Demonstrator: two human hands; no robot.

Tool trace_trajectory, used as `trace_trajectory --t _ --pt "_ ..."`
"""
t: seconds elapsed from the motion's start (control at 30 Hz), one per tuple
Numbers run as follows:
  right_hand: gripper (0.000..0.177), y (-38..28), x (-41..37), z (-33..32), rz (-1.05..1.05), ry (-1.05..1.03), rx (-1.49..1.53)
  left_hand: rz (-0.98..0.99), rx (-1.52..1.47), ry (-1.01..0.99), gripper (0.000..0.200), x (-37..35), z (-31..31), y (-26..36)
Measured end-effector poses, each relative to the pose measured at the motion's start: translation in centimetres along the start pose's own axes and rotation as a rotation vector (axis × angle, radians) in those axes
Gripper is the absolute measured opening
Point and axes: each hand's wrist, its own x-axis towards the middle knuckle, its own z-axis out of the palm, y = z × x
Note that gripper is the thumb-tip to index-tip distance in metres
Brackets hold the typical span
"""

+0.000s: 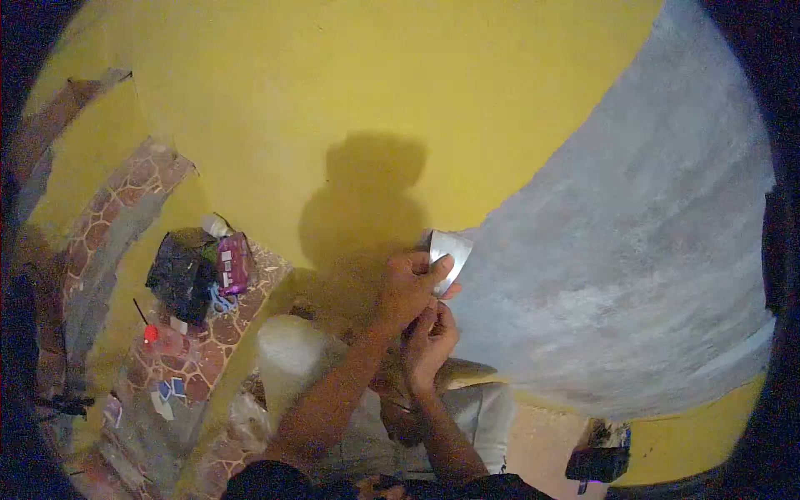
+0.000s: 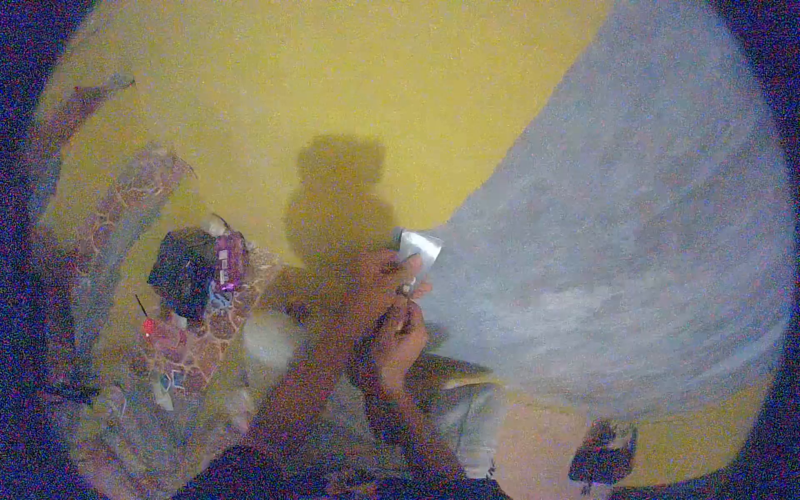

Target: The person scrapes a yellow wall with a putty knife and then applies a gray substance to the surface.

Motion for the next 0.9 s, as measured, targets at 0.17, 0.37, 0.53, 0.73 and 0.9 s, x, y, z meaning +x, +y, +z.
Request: trace_trajectory --t 0.17,0.37,0.53,0.73,0.9 --pt "0.034 -1.5 -0.6 0.7 0.040 0.046 0.161 -0.046 0.022 -0.004 0.031 1.4 -1.0 -2.7" --pt "0.034 1.0 0.9 0.6 -0.034 0.087 0.030 -0.069 -0.008 0.034 0.031 1.8 -0.5 -1.9" --pt "0.032 -5.1 3.2 1.5 -0.042 0.061 0.086 0.113 0.051 0.016 0.032 3.6 0.1 0.9" --pt "0.033 -1.1 3.0 1.3 -0.165 0.075 -0.009 0.166 0.180 0.069 0.034 1.5 1.1 2.9" --pt "0.033 4.2 -0.3 2.1 -0.049 0.129 0.172 0.093 0.173 0.062 0.032 1.2 -0.3 -2.0"
